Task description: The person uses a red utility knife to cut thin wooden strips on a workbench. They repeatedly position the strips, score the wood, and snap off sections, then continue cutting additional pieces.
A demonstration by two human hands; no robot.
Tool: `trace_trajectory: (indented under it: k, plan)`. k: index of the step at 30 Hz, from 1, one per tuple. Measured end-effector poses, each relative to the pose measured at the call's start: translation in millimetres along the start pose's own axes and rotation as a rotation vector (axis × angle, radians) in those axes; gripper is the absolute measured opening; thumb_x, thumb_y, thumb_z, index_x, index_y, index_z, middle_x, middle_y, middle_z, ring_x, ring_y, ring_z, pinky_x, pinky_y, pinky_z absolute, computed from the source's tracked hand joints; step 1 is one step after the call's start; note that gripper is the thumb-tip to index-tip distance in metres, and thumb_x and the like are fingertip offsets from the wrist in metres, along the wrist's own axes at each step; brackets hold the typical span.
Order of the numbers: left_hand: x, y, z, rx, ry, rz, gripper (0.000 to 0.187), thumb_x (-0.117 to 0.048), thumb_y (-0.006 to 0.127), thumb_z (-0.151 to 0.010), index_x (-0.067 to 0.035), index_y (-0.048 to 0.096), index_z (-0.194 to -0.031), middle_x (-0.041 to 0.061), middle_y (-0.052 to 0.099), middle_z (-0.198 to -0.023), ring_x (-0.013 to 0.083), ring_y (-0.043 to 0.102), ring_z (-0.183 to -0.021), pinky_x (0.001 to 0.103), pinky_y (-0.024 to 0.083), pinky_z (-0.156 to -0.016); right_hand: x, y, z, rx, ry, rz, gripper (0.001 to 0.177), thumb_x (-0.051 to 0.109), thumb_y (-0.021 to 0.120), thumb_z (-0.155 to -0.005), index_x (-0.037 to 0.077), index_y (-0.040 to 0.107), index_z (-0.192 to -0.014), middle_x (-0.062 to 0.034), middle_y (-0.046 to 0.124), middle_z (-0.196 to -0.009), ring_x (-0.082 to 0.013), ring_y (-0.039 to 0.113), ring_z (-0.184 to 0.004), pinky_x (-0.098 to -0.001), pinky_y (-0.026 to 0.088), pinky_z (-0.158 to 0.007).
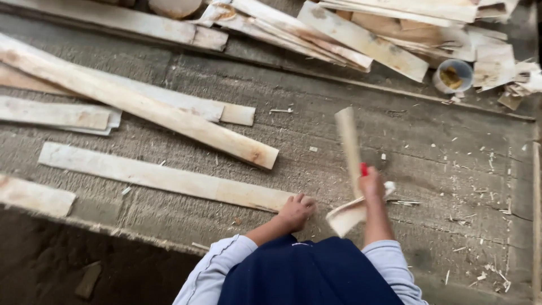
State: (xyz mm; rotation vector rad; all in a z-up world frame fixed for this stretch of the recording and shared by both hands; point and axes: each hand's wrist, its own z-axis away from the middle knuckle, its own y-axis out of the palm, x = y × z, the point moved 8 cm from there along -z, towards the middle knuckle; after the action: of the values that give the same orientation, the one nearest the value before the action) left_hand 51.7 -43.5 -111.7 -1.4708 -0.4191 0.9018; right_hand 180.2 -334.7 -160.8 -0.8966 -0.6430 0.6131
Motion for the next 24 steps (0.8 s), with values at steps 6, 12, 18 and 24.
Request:
trace_trajectory:
  k: [6,12,18,24]
  plan:
    - [12,-27,53,-0.094,-0.021,-0.001,0.046,-0.022,0.075,-0.081,-0.021,0.066,-0.125,0.007,0.052,-0.144,0.0419,0.044,-0.138,0.058,0.047,-0.099,94,-139,129,-0.779,-0.658,-0.333,0.018,0.013,0.072,-0.104,0.002,0.059,-0.111,-0.0251,0.063,-0.087,-0.0517,0.065,-0.085,-0.0572,0.051,-0.076]
    - [26,-41,107,-0.265,0.036,0.078,0.022,-0.018,0.065,-0.074,-0.022,0.068,-0.096,0.0,0.064,-0.103,0.0263,0.062,-0.1,0.039,0.056,-0.071,234,-55,246,-0.574,-1.076,-0.203,0.02,0.008,0.071,-0.092,0.01,0.063,-0.11,-0.0153,0.06,-0.088,-0.0411,0.06,-0.087,-0.0484,0.048,-0.081]
    - [119,-52,225,-0.22,-0.152,0.089,0.003,-0.022,0.064,-0.078,-0.02,0.065,-0.079,0.0,0.062,-0.081,0.0238,0.063,-0.085,0.037,0.056,-0.061,335,175,307,0.21,-0.895,0.246,0.063,0.049,0.081,-0.081,0.037,0.056,-0.137,-0.0009,0.056,-0.133,-0.0351,0.065,-0.118,-0.0488,0.055,-0.103]
    - [247,-38,360,-0.36,-0.395,-0.021,0.007,-0.026,0.066,-0.075,-0.024,0.069,-0.081,-0.001,0.067,-0.085,0.0247,0.064,-0.088,0.037,0.057,-0.058,405,250,416,0.323,-0.907,0.419,0.101,0.037,0.089,-0.076,0.018,0.033,-0.157,-0.0219,0.035,-0.152,-0.0526,0.059,-0.125,-0.0637,0.052,-0.103]
